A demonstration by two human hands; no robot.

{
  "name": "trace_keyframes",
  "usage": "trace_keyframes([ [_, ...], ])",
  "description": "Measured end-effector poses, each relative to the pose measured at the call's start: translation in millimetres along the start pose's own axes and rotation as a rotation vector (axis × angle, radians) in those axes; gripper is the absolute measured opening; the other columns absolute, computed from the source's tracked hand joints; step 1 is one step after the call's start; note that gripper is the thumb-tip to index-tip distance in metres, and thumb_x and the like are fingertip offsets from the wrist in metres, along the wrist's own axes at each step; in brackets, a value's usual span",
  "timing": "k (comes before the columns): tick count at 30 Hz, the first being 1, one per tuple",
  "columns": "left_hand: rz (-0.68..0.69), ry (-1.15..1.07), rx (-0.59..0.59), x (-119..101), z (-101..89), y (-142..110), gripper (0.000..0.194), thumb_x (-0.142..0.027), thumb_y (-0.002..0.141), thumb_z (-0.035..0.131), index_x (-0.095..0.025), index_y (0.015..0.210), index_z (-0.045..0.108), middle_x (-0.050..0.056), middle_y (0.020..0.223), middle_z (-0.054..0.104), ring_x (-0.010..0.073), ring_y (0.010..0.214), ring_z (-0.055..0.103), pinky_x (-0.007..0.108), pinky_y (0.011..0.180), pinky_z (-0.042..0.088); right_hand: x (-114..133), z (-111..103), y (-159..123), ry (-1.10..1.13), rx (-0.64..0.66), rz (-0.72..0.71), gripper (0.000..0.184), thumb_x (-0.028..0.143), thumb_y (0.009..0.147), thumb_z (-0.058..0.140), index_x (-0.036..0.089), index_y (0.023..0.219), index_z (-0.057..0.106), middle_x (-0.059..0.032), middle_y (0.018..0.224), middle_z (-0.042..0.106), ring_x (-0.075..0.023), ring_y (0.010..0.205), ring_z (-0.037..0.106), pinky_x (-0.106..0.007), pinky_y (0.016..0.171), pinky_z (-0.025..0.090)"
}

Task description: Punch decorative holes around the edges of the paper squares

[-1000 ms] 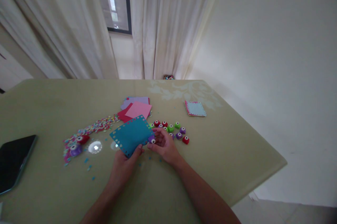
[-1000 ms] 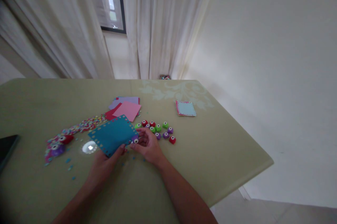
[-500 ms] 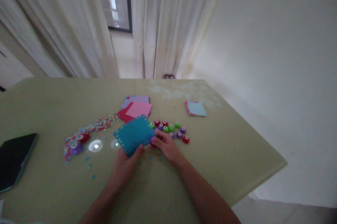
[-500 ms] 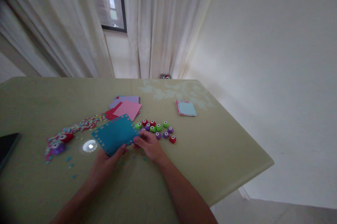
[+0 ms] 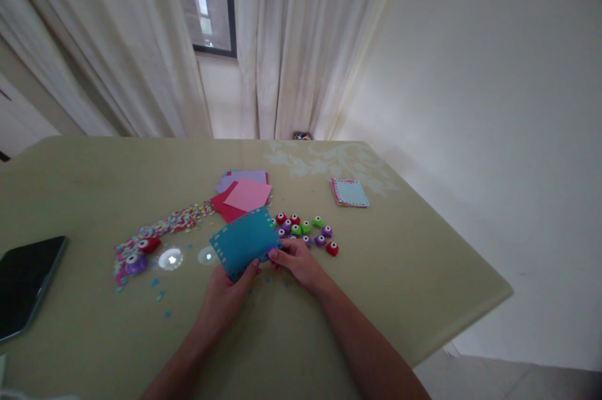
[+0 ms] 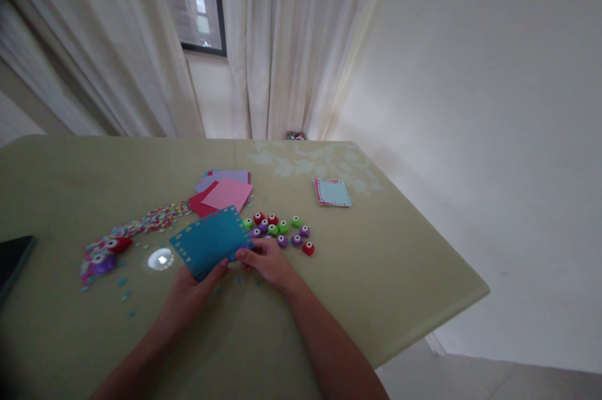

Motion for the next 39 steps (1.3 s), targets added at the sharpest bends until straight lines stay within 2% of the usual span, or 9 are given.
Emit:
trace_keyframes([
  [7, 0.004, -0.022, 0.004, 0.1, 1.6, -0.3, 0.041, -0.057, 0.080, 0.070, -0.019, 0.088, 0.083, 0.010, 0.085, 0.085, 0.0315, 0.076, 0.080, 0.040, 0.071, 0.064, -0.1, 0.0, -1.0, -0.010, 0.006, 0.032, 0.063, 0.080, 0.076, 0.079, 0.018, 0.071, 0.067, 0.0012, 0.063, 0.060, -0.0130, 0.058, 0.050, -0.027, 0.058, 0.037],
  [11, 0.013, -0.007, 0.032, 2.4, 2.0, -0.9, 0.042, -0.058, 0.082, 0.069, -0.019, 0.087, 0.083, 0.009, 0.083, 0.084, 0.0307, 0.075, 0.079, 0.038, 0.070, 0.064, 2.0, 0.7, -1.2, 0.026, 0.000, 0.032, 0.060, 0.076, 0.071, 0.084, 0.018, 0.076, 0.070, 0.0020, 0.065, 0.060, -0.0128, 0.059, 0.050, -0.027, 0.060, 0.039],
  [14, 0.020, 0.001, 0.021, 2.2, 1.3, -1.7, 0.042, -0.057, 0.084, 0.068, -0.019, 0.092, 0.084, 0.009, 0.090, 0.085, 0.0313, 0.081, 0.080, 0.039, 0.075, 0.064, 4.8, 1.4, -1.4, 0.034, -0.003, 0.020, 0.058, 0.073, 0.069, 0.088, 0.019, 0.074, 0.069, 0.0025, 0.064, 0.059, -0.0126, 0.059, 0.048, -0.027, 0.060, 0.038],
  [17, 0.010, 0.012, 0.026, 2.6, 1.5, -1.8, 0.043, -0.058, 0.085, 0.068, -0.019, 0.093, 0.083, 0.009, 0.090, 0.085, 0.0308, 0.078, 0.080, 0.039, 0.072, 0.064, 6.5, 1.7, -1.5, 0.030, -0.014, 0.026, 0.058, 0.075, 0.070, 0.086, 0.019, 0.075, 0.070, 0.0033, 0.062, 0.057, -0.0122, 0.057, 0.046, -0.027, 0.059, 0.037],
  [22, 0.036, -0.001, 0.020, 3.1, 1.9, -1.3, 0.041, -0.056, 0.085, 0.069, -0.019, 0.095, 0.084, 0.009, 0.094, 0.085, 0.0314, 0.083, 0.080, 0.039, 0.076, 0.064, 7.5, 1.6, -2.4, 0.015, -0.004, 0.031, 0.059, 0.074, 0.070, 0.086, 0.018, 0.071, 0.067, 0.0033, 0.062, 0.056, -0.0118, 0.058, 0.045, -0.026, 0.057, 0.032],
  [26, 0.026, 0.017, 0.026, 5.2, 2.3, -1.7, 0.042, -0.056, 0.085, 0.068, -0.018, 0.089, 0.083, 0.009, 0.084, 0.084, 0.0305, 0.074, 0.078, 0.038, 0.068, 0.062, 6.9, 1.6, -2.7, 0.014, 0.007, 0.031, 0.057, 0.072, 0.071, 0.087, 0.019, 0.070, 0.067, 0.0027, 0.063, 0.056, -0.0123, 0.059, 0.045, -0.027, 0.058, 0.032],
  [39, 0.065, 0.009, 0.046, 4.6, 2.8, -1.8, 0.039, -0.053, 0.088, 0.067, -0.018, 0.095, 0.084, 0.007, 0.088, 0.085, 0.0296, 0.079, 0.080, 0.037, 0.072, 0.064, 9.1, 4.5, -3.4, 0.065, 0.019, 0.039, 0.054, 0.066, 0.071, 0.090, 0.017, 0.070, 0.067, 0.0038, 0.063, 0.054, -0.0104, 0.059, 0.041, -0.026, 0.057, 0.030],
])
Point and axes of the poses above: each hand's wrist, its own y-axis towards the middle knuckle, its own z-axis out of the palm, x = y × z, the point moved 3 cm from there along y, towards the middle knuckle
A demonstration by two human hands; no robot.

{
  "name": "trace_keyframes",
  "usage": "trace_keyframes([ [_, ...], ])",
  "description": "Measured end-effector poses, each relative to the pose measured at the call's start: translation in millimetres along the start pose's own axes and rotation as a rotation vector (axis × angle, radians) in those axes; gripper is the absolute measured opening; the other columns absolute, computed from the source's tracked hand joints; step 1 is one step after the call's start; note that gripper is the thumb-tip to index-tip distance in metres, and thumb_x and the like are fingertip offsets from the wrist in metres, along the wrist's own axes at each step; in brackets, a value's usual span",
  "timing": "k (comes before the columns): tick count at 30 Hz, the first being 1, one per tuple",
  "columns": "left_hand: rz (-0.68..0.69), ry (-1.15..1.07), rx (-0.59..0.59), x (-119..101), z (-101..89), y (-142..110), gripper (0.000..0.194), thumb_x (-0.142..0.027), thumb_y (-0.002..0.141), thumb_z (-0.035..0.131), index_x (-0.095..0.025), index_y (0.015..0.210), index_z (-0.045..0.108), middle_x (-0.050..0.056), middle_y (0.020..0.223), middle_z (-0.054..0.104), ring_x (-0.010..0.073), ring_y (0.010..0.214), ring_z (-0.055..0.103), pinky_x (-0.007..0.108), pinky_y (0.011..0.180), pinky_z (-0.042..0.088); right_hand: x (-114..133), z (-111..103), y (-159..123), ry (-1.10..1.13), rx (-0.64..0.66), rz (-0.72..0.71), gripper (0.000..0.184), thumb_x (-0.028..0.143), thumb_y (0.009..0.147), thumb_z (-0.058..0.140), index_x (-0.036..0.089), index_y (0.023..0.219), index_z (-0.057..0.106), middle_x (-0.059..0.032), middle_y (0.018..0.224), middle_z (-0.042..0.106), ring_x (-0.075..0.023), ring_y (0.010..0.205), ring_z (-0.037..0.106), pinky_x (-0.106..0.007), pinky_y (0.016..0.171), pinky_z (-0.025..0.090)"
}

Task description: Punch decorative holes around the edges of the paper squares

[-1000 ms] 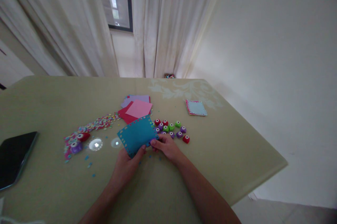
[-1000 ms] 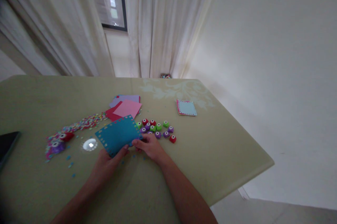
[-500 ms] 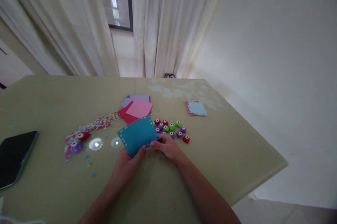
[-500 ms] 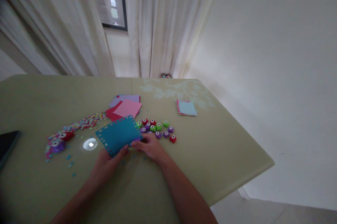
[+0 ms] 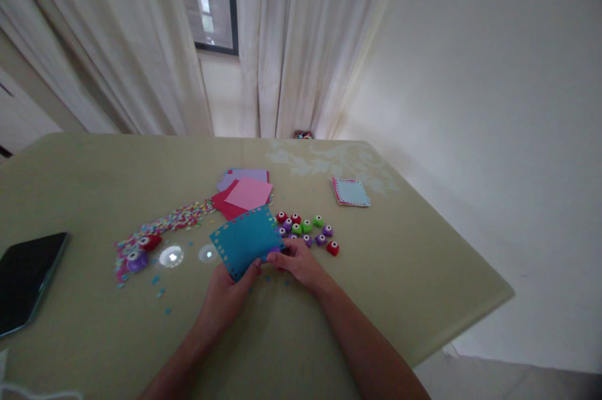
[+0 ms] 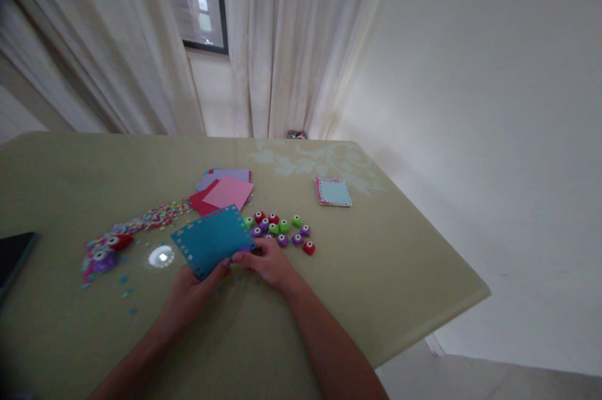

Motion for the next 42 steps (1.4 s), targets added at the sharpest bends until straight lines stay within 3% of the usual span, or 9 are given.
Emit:
trace_keyframes([
  [18, -0.038, 0.008, 0.019, 8, 1.0, -1, 0.042, -0.057, 0.087, 0.067, -0.018, 0.091, 0.084, 0.009, 0.089, 0.085, 0.0287, 0.076, 0.080, 0.035, 0.068, 0.063, 5, 3, -1, -0.010, -0.015, -0.086, 0.046, 0.061, 0.077, 0.086, 0.019, 0.070, 0.070, 0.0035, 0.064, 0.054, -0.0119, 0.061, 0.040, -0.028, 0.061, 0.033],
  [23, -0.018, 0.005, 0.011, 4, 0.7, 0, 0.040, -0.055, 0.087, 0.067, -0.019, 0.085, 0.082, 0.006, 0.075, 0.082, 0.0271, 0.068, 0.077, 0.034, 0.063, 0.061, 1, 3, 0, -0.015, -0.006, -0.069, 0.045, 0.062, 0.078, 0.085, 0.018, 0.077, 0.075, 0.0008, 0.070, 0.063, -0.0133, 0.064, 0.045, -0.028, 0.062, 0.034],
  [26, 0.002, 0.002, 0.005, 0, 0.3, 0, 0.039, -0.054, 0.087, 0.067, -0.019, 0.085, 0.082, 0.006, 0.073, 0.081, 0.0268, 0.066, 0.077, 0.033, 0.061, 0.061, -1, 3, 1, -0.016, -0.008, -0.060, 0.045, 0.062, 0.077, 0.085, 0.018, 0.077, 0.075, 0.0017, 0.069, 0.060, -0.0127, 0.062, 0.043, -0.028, 0.062, 0.033],
  [32, 0.058, -0.025, -0.002, -5, 1.1, -1, 0.039, -0.053, 0.090, 0.070, -0.019, 0.106, 0.084, 0.009, 0.105, 0.086, 0.0303, 0.092, 0.082, 0.039, 0.084, 0.066, 4, 4, -1, -0.020, -0.011, -0.072, 0.050, 0.065, 0.077, 0.083, 0.020, 0.069, 0.062, 0.0056, 0.061, 0.045, -0.0112, 0.058, 0.033, -0.028, 0.058, 0.028],
  [42, -0.012, -0.059, -0.013, -1, 0.7, -3, 0.050, -0.057, 0.078, 0.083, -0.020, 0.111, 0.083, 0.012, 0.114, 0.084, 0.0372, 0.106, 0.080, 0.049, 0.096, 0.065, 10, 6, -3, -0.035, 0.011, -0.108, 0.044, 0.060, 0.080, 0.083, 0.020, 0.074, 0.067, 0.0019, 0.070, 0.059, -0.0145, 0.066, 0.048, -0.029, 0.067, 0.040],
])
Point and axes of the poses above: each hand's wrist, its own y-axis towards the middle knuckle, its own z-axis out of the palm, x = y × z, the point moved 3 cm from there along y, towards the middle knuckle
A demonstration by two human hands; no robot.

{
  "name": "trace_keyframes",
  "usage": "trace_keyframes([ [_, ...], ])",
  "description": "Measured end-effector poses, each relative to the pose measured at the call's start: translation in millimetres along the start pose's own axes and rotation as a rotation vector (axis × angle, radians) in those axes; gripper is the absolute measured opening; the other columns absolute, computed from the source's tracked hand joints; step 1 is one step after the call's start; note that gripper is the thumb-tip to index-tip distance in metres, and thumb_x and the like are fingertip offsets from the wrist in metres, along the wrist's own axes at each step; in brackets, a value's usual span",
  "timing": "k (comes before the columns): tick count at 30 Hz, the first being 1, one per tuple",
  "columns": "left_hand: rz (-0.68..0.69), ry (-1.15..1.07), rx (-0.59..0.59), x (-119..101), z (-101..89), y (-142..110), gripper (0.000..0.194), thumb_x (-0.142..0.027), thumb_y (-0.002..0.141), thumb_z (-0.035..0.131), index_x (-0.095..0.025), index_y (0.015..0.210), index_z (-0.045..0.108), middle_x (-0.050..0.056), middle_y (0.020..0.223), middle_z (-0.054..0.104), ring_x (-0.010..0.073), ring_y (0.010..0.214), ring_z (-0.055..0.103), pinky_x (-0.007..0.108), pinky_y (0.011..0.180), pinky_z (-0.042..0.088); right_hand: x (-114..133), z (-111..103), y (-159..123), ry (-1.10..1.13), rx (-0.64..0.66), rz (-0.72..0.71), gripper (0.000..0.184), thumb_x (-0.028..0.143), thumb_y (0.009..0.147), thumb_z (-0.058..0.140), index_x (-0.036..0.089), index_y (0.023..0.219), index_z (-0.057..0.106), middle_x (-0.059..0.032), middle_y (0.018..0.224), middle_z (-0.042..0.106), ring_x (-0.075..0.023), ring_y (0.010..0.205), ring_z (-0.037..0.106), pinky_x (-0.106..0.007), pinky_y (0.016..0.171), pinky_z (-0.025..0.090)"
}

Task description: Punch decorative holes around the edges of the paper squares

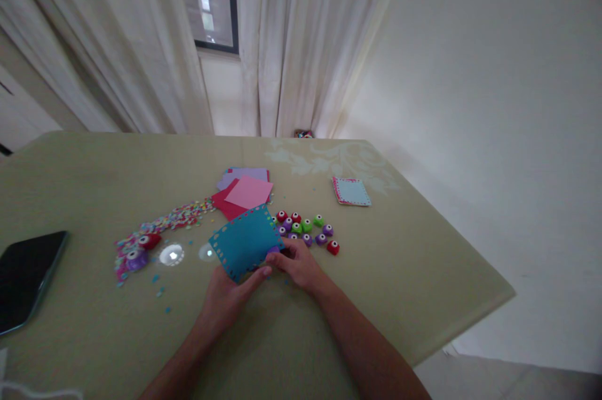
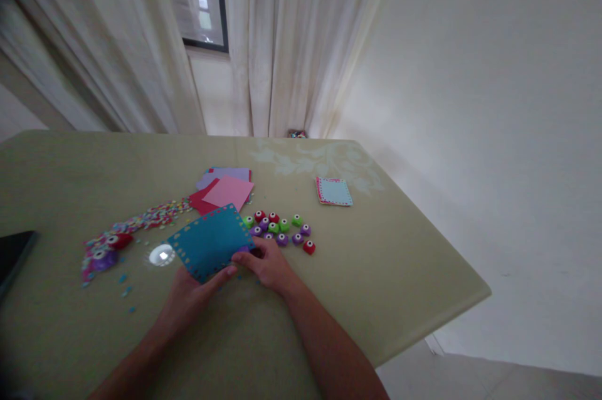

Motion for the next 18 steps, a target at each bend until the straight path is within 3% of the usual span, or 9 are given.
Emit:
trace_keyframes([
  [10, -0.028, -0.007, -0.021, -2, 0.9, -1, 0.051, -0.057, 0.077, 0.084, -0.019, 0.110, 0.083, 0.013, 0.111, 0.085, 0.0360, 0.099, 0.081, 0.047, 0.091, 0.066, 2, 1, 1, -0.017, 0.002, 0.005, 0.042, 0.061, 0.077, 0.084, 0.022, 0.072, 0.068, 0.0004, 0.073, 0.062, -0.0170, 0.071, 0.051, -0.030, 0.071, 0.043],
  [16, 0.019, -0.010, -0.091, -1, -1.4, 5, 0.038, -0.056, 0.080, 0.078, -0.020, 0.092, 0.082, 0.011, 0.094, 0.085, 0.0335, 0.085, 0.081, 0.045, 0.082, 0.066, -7, 0, 1, 0.032, 0.001, 0.050, 0.052, 0.068, 0.074, 0.085, 0.020, 0.071, 0.065, 0.0040, 0.063, 0.050, -0.0122, 0.059, 0.038, -0.028, 0.059, 0.030],
  [18, -0.012, -0.004, -0.122, -1, -4.5, 6, 0.038, -0.057, 0.080, 0.076, -0.020, 0.085, 0.080, 0.010, 0.085, 0.084, 0.0322, 0.077, 0.080, 0.043, 0.076, 0.066, -10, -3, 1, 0.001, 0.007, 0.054, 0.057, 0.074, 0.075, 0.082, 0.019, 0.074, 0.069, 0.0034, 0.063, 0.052, -0.0118, 0.058, 0.038, -0.027, 0.057, 0.028],
])
Point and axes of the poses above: each hand's wrist, its own y-axis towards the middle knuckle, its own z-axis out of the palm, x = y × z, the point moved 3 cm from there along y, towards the middle knuckle
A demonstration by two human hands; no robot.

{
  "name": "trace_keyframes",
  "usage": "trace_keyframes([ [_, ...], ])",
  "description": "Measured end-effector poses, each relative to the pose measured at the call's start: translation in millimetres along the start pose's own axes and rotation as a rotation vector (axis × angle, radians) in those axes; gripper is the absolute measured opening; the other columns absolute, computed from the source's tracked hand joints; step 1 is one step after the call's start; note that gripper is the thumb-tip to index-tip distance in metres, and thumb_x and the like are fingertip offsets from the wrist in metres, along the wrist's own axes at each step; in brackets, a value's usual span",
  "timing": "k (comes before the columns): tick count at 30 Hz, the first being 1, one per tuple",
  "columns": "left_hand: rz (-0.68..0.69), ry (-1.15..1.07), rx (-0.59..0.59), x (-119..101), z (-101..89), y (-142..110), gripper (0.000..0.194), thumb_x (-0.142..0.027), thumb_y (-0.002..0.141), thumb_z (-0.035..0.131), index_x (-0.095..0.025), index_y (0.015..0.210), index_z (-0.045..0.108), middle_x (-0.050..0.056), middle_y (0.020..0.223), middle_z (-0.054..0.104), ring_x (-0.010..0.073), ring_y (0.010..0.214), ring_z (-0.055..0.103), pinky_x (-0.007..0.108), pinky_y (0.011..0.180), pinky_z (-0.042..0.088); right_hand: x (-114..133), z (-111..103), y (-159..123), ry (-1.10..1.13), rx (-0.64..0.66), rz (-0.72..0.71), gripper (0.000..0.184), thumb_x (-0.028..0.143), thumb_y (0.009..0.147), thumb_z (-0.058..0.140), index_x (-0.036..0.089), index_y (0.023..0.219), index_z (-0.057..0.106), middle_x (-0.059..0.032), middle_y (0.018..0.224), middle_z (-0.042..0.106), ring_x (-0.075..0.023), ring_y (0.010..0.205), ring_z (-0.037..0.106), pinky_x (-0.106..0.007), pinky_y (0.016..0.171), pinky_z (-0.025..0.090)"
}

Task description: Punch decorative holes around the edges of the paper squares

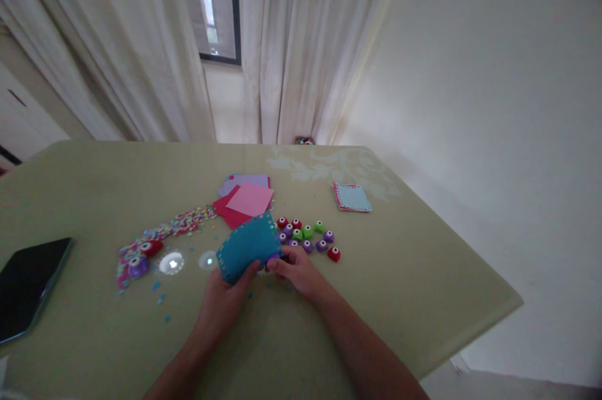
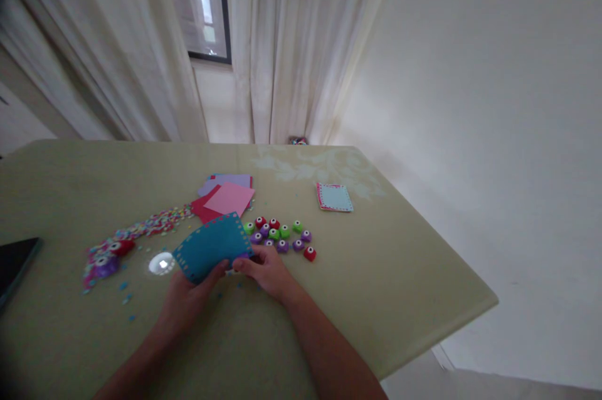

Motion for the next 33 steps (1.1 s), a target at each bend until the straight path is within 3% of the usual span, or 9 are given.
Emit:
trace_keyframes([
  [5, -0.149, -0.009, -0.046, -5, -7.9, 1, 0.047, -0.065, 0.075, 0.077, -0.018, 0.083, 0.079, 0.010, 0.074, 0.082, 0.0313, 0.069, 0.079, 0.040, 0.067, 0.064, 0, -5, 1, 0.009, -0.045, -0.011, 0.058, 0.075, 0.080, 0.078, 0.017, 0.081, 0.073, 0.0019, 0.067, 0.058, -0.0116, 0.059, 0.045, -0.027, 0.057, 0.032],
  [10, -0.134, -0.002, -0.057, -10, -9.6, -1, 0.049, -0.068, 0.073, 0.076, -0.019, 0.078, 0.078, 0.013, 0.076, 0.082, 0.0322, 0.071, 0.079, 0.040, 0.068, 0.063, 6, -8, 2, 0.216, -0.136, -0.049, 0.054, 0.060, 0.073, 0.091, 0.020, 0.106, 0.074, -0.0007, 0.083, 0.070, -0.0133, 0.067, 0.057, -0.025, 0.059, 0.039],
  [15, -0.083, 0.010, -0.062, -12, -8.6, -2, 0.049, -0.067, 0.074, 0.076, -0.018, 0.079, 0.079, 0.012, 0.076, 0.082, 0.0297, 0.070, 0.079, 0.038, 0.067, 0.062, 10, -13, 3, 0.257, -0.188, -0.118, 0.044, 0.059, 0.079, 0.087, 0.020, 0.094, 0.076, 0.0002, 0.080, 0.067, -0.0118, 0.064, 0.054, -0.026, 0.060, 0.042],
  [22, -0.013, -0.042, -0.087, -13, -10.8, 0, 0.051, -0.063, 0.078, 0.075, -0.014, 0.090, 0.084, 0.011, 0.075, 0.082, 0.0233, 0.065, 0.073, 0.032, 0.064, 0.058, 9, -20, 7, 0.340, -0.219, -0.159, 0.055, 0.068, 0.079, 0.082, 0.019, 0.106, 0.082, -0.0060, 0.095, 0.077, -0.0158, 0.075, 0.061, -0.028, 0.066, 0.048],
  [28, 0.020, -0.041, -0.109, -11, -9.6, 0, 0.052, -0.066, 0.078, 0.074, -0.015, 0.083, 0.084, 0.009, 0.067, 0.077, 0.0193, 0.059, 0.066, 0.029, 0.059, 0.053, 5, -28, 10, 0.387, -0.297, -0.174, 0.059, 0.073, 0.076, 0.082, 0.019, 0.101, 0.079, -0.0086, 0.093, 0.080, -0.0173, 0.072, 0.063, -0.029, 0.064, 0.049],
  [33, 0.010, -0.019, -0.121, -12, -8.8, -4, 0.053, -0.068, 0.075, 0.074, -0.016, 0.078, 0.083, 0.008, 0.064, 0.075, 0.0189, 0.057, 0.064, 0.028, 0.057, 0.051, 5, -27, 10, 0.376, -0.283, -0.163, 0.056, 0.071, 0.080, 0.079, 0.020, 0.103, 0.079, -0.0087, 0.096, 0.080, -0.0178, 0.074, 0.066, -0.030, 0.067, 0.053],
])
Point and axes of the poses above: each hand's wrist, its own y-axis towards the middle knuckle, its own z-axis out of the palm, x = y × z, the point moved 3 cm from there along y, towards the middle knuckle
